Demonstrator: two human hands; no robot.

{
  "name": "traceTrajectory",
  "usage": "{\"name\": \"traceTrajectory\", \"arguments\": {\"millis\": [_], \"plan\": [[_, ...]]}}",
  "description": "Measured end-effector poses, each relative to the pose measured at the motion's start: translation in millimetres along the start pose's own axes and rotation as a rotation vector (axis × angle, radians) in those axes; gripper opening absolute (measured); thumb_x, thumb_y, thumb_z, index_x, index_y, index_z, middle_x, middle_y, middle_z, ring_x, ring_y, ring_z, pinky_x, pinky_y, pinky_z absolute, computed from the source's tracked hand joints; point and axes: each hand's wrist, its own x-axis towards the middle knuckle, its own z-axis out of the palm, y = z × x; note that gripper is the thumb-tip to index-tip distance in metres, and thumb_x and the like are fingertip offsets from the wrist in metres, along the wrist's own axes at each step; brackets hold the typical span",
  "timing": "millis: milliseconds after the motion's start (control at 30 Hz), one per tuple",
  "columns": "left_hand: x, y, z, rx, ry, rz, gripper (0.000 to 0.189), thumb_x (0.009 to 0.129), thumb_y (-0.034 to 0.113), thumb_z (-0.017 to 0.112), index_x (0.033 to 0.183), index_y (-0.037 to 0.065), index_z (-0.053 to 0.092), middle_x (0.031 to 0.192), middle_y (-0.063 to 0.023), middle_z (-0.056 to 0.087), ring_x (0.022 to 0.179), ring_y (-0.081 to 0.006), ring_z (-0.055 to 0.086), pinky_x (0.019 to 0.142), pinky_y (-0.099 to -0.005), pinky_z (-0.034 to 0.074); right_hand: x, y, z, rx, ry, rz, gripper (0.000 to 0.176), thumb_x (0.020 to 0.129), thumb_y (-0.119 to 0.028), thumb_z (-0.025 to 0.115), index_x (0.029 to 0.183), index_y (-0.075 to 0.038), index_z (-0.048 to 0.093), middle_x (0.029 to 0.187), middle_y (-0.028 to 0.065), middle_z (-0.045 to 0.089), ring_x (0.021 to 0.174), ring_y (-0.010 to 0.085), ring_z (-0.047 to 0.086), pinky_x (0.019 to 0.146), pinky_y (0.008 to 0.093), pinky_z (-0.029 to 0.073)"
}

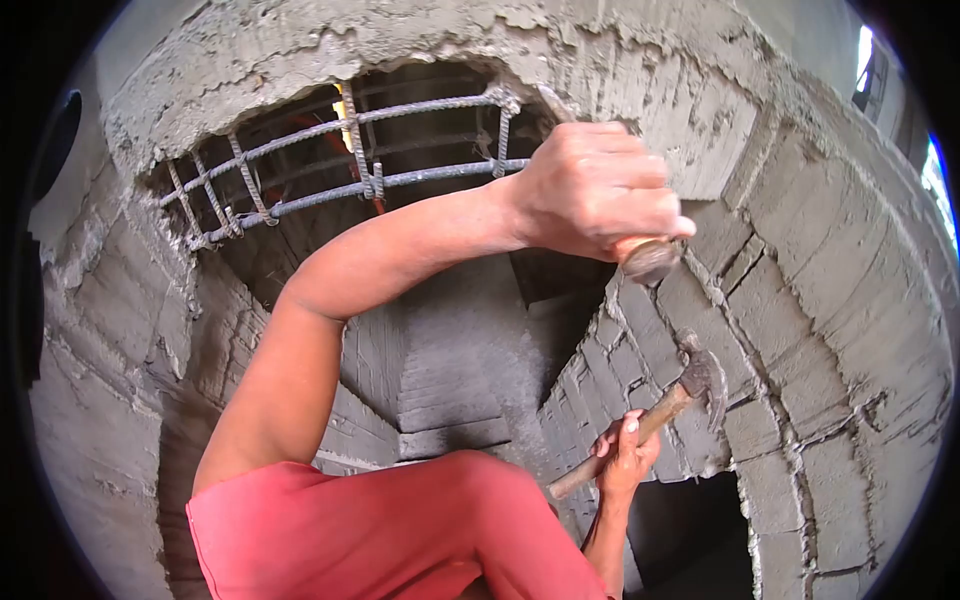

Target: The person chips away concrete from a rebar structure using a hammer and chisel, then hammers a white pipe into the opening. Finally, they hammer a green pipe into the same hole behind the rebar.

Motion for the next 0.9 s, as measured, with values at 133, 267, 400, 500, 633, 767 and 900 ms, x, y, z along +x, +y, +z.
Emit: {"name": "traceTrajectory", "arguments": {"millis": [133, 267, 400, 500, 633, 767, 900], "plan": [[19.4, -13.1, -11.8, 0.078, 0.105, -0.136, 0.023, 0.078, 0.025, 0.075, 0.071, 0.015, 0.056, 0.06, -0.0011, 0.051, 0.054, -0.0216, 0.058, 0.049, -0.035, 0.045, 1.4, -14.9, 13.8, 0.052, -0.002, -0.047, 0.039, 0.1, -0.046, 0.054, 0.106, -0.007, 0.047, 0.068, 0.0032, 0.047, 0.048, 0.0133, 0.048, 0.045, 0.0306, 0.044], [20.7, -27.7, -26.3, 0.109, 0.176, -0.135, 0.023, 0.078, 0.023, 0.076, 0.072, 0.014, 0.056, 0.06, -0.0011, 0.052, 0.054, -0.0217, 0.058, 0.049, -0.0347, 0.045, -3.3, -27.4, 28.6, 0.055, -0.007, -0.092, 0.043, 0.102, -0.052, 0.045, 0.103, -0.009, 0.047, 0.066, 0.002, 0.046, 0.046, 0.0129, 0.046, 0.043, 0.0299, 0.043], [22.2, -30.8, -42.3, 0.12, 0.227, -0.132, 0.022, 0.077, 0.021, 0.076, 0.071, 0.014, 0.056, 0.06, -0.0011, 0.052, 0.055, -0.0212, 0.058, 0.05, -0.034, 0.045, -20.3, -34.3, 40.3, 0.095, 0.015, -0.111, 0.045, 0.1, -0.052, 0.051, 0.103, -0.007, 0.047, 0.066, 0.0035, 0.048, 0.047, 0.0144, 0.048, 0.045, 0.0311, 0.045], [23.3, -29.4, -52.7, 0.104, 0.257, -0.117, 0.022, 0.076, 0.021, 0.077, 0.07, 0.014, 0.057, 0.06, -0.0009, 0.052, 0.054, -0.0206, 0.058, 0.05, -0.0335, 0.045, -32.8, -30.1, 45.1, 0.11, 0.025, -0.118, 0.044, 0.101, -0.051, 0.05, 0.102, -0.007, 0.047, 0.065, 0.0036, 0.047, 0.046, 0.0147, 0.048, 0.044, 0.0316, 0.046], [20.3, -45.3, -57.4, 0.046, 0.294, -0.112, 0.022, 0.076, 0.022, 0.077, 0.072, 0.014, 0.058, 0.06, -0.0015, 0.053, 0.054, -0.0219, 0.058, 0.049, -0.034, 0.045, -45.2, -25.6, 53.2, 0.144, 0.048, -0.107, 0.043, 0.101, -0.051, 0.049, 0.101, -0.008, 0.047, 0.065, 0.0033, 0.047, 0.046, 0.0151, 0.048, 0.044, 0.0321, 0.046], [20.5, -49.1, -58.8, 0.044, 0.286, -0.128, 0.021, 0.079, 0.022, 0.076, 0.072, 0.013, 0.059, 0.061, -0.0033, 0.055, 0.054, -0.0237, 0.059, 0.049, -0.0352, 0.045, -54.7, -24.9, 63.6, 0.213, 0.057, -0.085, 0.043, 0.101, -0.052, 0.048, 0.101, -0.009, 0.047, 0.065, 0.0025, 0.047, 0.046, 0.0152, 0.047, 0.044, 0.0321, 0.045], [20.5, -50.6, -60.0, 0.027, 0.3, -0.139, 0.021, 0.08, 0.022, 0.076, 0.073, 0.013, 0.058, 0.061, -0.004, 0.056, 0.055, -0.0242, 0.059, 0.049, -0.0356, 0.045, -65.7, -29.6, 74.6, 0.207, 0.097, -0.128, 0.042, 0.101, -0.052, 0.048, 0.103, -0.009, 0.046, 0.065, 0.0024, 0.046, 0.046, 0.0148, 0.046, 0.043, 0.0313, 0.044]]}}
